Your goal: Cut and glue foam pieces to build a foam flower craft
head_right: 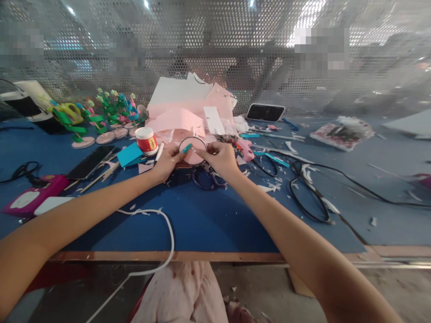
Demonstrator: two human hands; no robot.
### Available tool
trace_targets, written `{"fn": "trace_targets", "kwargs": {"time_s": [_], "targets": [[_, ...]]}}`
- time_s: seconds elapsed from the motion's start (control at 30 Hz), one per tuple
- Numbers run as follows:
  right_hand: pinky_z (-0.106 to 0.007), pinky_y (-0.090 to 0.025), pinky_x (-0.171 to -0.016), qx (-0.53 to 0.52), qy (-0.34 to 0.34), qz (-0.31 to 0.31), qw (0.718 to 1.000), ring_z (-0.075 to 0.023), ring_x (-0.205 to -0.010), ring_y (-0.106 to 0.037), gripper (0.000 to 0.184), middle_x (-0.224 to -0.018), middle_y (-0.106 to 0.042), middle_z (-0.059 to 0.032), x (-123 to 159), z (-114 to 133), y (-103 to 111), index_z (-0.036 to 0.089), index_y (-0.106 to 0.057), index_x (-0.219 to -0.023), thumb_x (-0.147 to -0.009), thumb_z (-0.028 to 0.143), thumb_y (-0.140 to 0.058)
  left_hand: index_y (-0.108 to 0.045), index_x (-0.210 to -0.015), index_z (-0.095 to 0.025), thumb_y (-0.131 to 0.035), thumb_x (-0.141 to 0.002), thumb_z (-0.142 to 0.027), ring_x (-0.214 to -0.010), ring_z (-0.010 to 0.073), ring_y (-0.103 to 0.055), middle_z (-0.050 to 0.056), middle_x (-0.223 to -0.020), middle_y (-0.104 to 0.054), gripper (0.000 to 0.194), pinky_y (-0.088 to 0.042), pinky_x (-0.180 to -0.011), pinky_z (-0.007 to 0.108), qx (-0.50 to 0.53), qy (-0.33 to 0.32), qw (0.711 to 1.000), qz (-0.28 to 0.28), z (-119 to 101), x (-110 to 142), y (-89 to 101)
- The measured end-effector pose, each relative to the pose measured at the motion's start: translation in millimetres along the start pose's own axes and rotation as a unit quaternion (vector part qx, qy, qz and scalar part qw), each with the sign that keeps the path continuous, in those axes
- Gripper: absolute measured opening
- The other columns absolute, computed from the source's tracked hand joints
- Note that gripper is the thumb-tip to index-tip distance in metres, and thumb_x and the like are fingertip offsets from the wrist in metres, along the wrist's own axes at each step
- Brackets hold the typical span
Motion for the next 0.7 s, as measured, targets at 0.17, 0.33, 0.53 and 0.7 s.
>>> {"fn": "trace_targets", "kwargs": {"time_s": [0.17,0.33,0.53,0.7], "targets": [[-0.024,-0.023,-0.044,-0.003,-0.017,-0.005,1.0,-0.0056,-0.046,-0.032,0.034,-0.045,-0.041,0.0047,0,-2,1,0.016,-0.05,-0.046,-0.055,0.037,-0.075,-0.063,-0.081,-0.012,-0.076,-0.055,-0.048,-0.065,0.0096,-0.057,-0.001,-0.072,-0.063,0.046,-0.051,-0.067,0.026,-0.001,0.001,1.0,0.007,-2,1,-4.2],[-0.023,-0.024,-0.044,-0.016,-0.029,-0.009,0.999,-0.0054,-0.046,-0.033,0.034,-0.044,-0.042,0.0044,0,-3,2,0.016,-0.05,-0.045,-0.051,0.035,-0.078,-0.063,-0.082,-0.012,-0.075,-0.056,-0.047,-0.065,0.0093,-0.057,-0.001,-0.073,-0.063,0.045,-0.051,-0.067,0.025,0.002,-0.001,1.0,0.012,-3,2,-6.0],[-0.024,-0.033,-0.045,-0.084,-0.067,-0.018,0.994,-0.0075,-0.048,-0.042,0.036,-0.051,-0.055,0.0016,1,-11,2,0.016,-0.06,-0.053,-0.042,0.043,-0.081,-0.059,-0.092,-0.011,-0.078,-0.056,-0.036,-0.066,0.0119,-0.062,0.003,-0.079,-0.067,0.048,-0.053,-0.065,0.026,-0.028,0.008,1.0,0.005,-5,5,-4.8],[-0.025,-0.039,-0.047,-0.131,-0.113,-0.001,0.985,-0.0091,-0.049,-0.047,0.039,-0.054,-0.059,0.0007,3,-22,-3,0.016,-0.064,-0.055,-0.04,0.046,-0.081,-0.056,-0.095,-0.012,-0.078,-0.056,-0.028,-0.065,0.0138,-0.064,0.003,-0.074,-0.068,0.048,-0.054,-0.064,0.027,-0.048,-0.018,0.999,-0.005,-11,7,-2.6]]}}
Point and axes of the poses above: each hand's wrist, its own x-axis away from the middle knuckle, its own y-axis out of the back of the hand, z = x × y, the point moved 10 cm from there along -x, towards the middle knuckle
